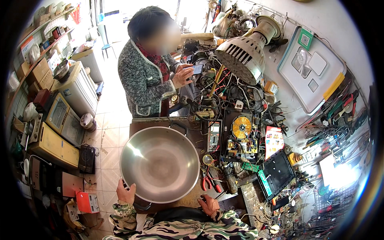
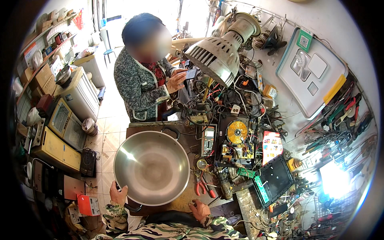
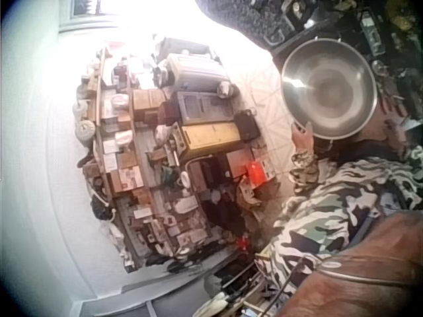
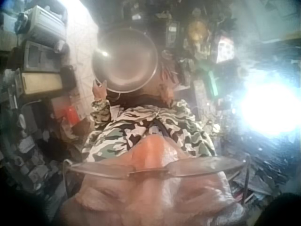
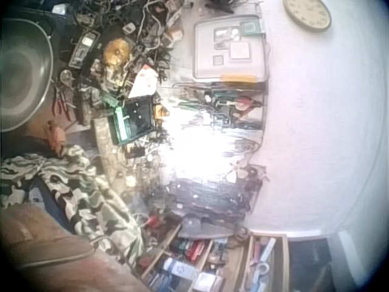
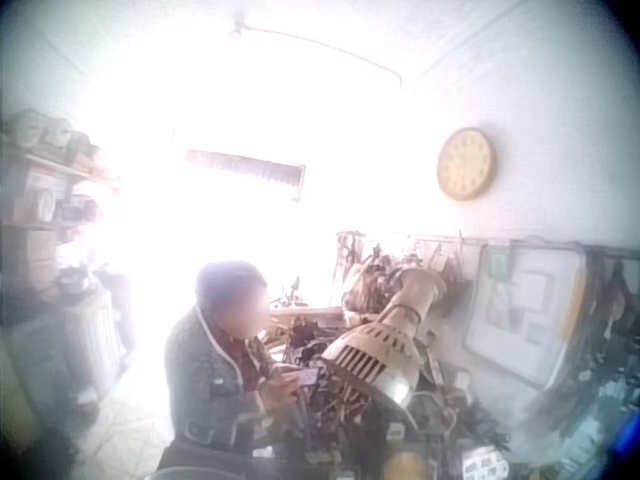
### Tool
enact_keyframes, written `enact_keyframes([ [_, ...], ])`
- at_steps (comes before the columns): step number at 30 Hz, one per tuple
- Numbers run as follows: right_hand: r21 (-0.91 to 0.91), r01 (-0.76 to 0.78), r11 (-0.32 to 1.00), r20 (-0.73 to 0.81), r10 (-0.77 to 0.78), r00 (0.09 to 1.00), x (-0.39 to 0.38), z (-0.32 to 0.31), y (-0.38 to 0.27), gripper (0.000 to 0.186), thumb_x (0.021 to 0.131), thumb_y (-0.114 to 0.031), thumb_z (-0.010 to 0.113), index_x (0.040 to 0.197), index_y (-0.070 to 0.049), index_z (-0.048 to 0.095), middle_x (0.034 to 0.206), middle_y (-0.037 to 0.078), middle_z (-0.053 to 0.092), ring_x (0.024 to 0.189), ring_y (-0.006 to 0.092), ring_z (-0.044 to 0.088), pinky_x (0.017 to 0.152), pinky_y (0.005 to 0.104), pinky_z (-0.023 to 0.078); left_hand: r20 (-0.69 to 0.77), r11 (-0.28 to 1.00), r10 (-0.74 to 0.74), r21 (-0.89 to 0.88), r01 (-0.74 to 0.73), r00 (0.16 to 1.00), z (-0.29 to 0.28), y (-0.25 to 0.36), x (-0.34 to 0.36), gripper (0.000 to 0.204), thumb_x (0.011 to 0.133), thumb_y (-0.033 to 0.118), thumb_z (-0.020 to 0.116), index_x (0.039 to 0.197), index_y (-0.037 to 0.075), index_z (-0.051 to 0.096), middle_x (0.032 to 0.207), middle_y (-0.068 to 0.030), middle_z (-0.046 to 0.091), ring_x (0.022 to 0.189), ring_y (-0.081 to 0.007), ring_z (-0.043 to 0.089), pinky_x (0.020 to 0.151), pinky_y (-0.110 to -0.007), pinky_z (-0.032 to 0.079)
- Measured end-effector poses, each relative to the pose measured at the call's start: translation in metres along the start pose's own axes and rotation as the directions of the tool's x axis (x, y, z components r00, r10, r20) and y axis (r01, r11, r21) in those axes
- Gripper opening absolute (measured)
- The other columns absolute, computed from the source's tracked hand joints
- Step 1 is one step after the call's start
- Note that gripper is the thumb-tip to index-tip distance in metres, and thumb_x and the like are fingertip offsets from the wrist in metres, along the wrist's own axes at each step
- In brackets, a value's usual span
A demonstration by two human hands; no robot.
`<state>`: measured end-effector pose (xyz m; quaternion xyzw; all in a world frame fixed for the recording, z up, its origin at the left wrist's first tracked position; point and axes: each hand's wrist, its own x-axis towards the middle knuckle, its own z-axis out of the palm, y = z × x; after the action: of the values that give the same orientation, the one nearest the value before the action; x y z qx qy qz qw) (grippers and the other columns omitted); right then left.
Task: The person repairs a round electric appliance by manipulating internal wires, using pliers and a heat gun, and reattaching the base. They then hand the finished unit to a woman standing nearby.
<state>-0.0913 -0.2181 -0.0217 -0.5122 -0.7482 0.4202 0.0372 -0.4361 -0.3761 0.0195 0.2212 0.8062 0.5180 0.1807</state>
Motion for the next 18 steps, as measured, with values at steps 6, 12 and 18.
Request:
enact_keyframes([
  [6,0.005,0.031,1.0,-0.006,-0.031,1.0,0.0007,-0.001,0.0009,0.049,0.092,-0.04,0.062,0.118,0.002,0.063,0.096,0.024,0.072,0.094,0.0411,0.069,0.084,0.0459,0.054,-0.005,0.999,0.029,0.012,-0.029,1.0,0.0003,-0.003,0.0004,0.039,0.081,0.015,0.068,0.113,-0.005,0.06,0.097,-0.0185,0.071,0.089,-0.0315,0.07,0.08,-0.039,0.053],
  [12,0.009,0.045,0.999,-0.024,-0.044,0.999,0.0004,0.0019,0.0036,0.049,0.092,-0.041,0.063,0.118,0.001,0.063,0.094,0.024,0.072,0.092,0.0412,0.069,0.082,0.0464,0.054,-0.001,0.999,0.02,0.031,-0.02,1.0,-0.0002,-0.0021,0.0014,0.039,0.08,0.015,0.068,0.112,-0.005,0.06,0.096,-0.0186,0.071,0.089,-0.0317,0.07,0.079,-0.039,0.053],
  [18,0.009,0.031,0.999,0.009,-0.031,0.999,0.0016,0.0014,0.0016,0.049,0.093,-0.04,0.063,0.118,0.002,0.063,0.098,0.025,0.071,0.093,0.039,0.07,0.08,0.0441,0.055,-0.018,1.0,0.021,0.013,-0.021,1.0,0.0006,-0.0053,0.0002,0.037,0.08,0.015,0.069,0.111,-0.004,0.06,0.095,-0.0183,0.071,0.089,-0.0314,0.07,0.079,-0.039,0.053],
])
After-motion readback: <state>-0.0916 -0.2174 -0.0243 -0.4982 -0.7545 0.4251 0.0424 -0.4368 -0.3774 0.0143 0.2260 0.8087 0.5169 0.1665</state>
